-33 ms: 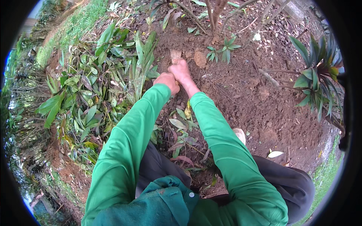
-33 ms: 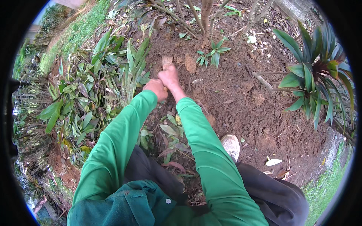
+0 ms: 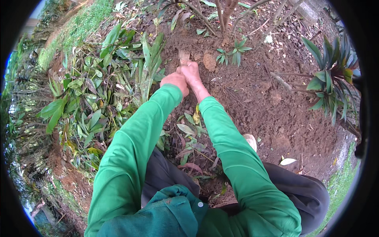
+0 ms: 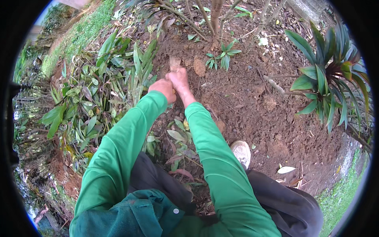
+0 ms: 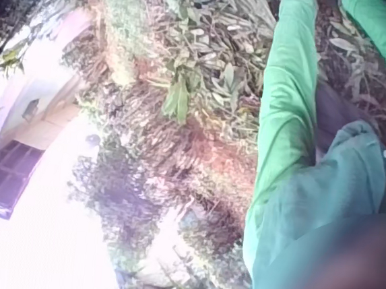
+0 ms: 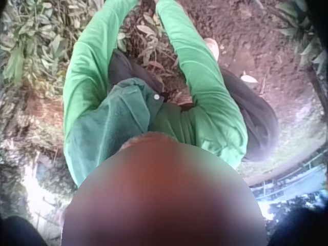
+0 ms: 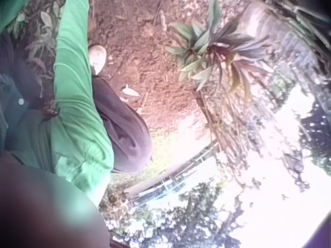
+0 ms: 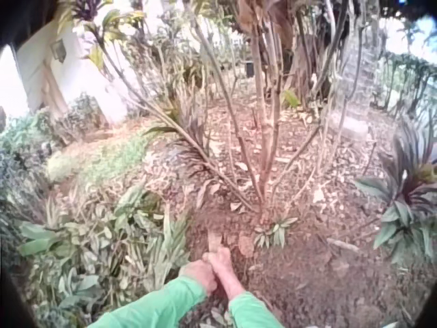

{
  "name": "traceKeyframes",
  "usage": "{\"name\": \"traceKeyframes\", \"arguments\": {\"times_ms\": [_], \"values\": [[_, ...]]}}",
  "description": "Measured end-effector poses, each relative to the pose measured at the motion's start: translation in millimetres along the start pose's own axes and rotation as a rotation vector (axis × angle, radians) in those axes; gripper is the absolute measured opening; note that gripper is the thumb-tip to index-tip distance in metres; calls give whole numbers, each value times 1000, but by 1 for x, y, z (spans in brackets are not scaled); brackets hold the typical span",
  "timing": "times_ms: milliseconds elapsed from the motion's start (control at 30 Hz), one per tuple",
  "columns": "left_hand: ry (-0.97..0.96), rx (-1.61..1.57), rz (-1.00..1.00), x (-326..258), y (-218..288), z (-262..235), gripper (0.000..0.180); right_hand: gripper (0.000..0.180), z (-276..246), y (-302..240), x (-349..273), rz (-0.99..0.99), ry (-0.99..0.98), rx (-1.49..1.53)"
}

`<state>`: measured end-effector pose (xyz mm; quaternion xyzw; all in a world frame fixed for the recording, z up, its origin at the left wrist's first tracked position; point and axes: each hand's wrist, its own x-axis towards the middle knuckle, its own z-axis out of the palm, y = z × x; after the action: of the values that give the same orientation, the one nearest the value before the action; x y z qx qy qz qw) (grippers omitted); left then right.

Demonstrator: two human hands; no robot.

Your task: The person squats in a garden bed and uses a small hand trowel to dig and loosen soil around small plants. They repeatedly scoop and turn the soil, clearing away leaves and debris as they work.

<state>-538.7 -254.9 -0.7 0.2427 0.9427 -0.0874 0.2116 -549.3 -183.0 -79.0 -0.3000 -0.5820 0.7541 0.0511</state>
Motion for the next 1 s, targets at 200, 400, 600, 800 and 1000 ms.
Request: {"name": "traceKeyframes", "arguments": {"times_ms": [200, 400, 600, 800, 1000], "values": [[-9, 108, 33, -12, 11, -59, 27, 16, -8, -41, -8, -193, 50, 321], [60, -85, 138, -63, 19, -58, 34, 17, -33, -57, -57, -185, 132, -19], [-88, -292, 75, -58, -3, 3, 33, 31, -8, -11, -67, 50, 101, -536], [-296, -1024, -88, -20, 15, 43, 23, 32, -35, -26, -37, -26, -31, -942], [107, -406, 193, 3, 49, -21, 29, 31, -70, -80, -17, -65, 165, -641]]}}
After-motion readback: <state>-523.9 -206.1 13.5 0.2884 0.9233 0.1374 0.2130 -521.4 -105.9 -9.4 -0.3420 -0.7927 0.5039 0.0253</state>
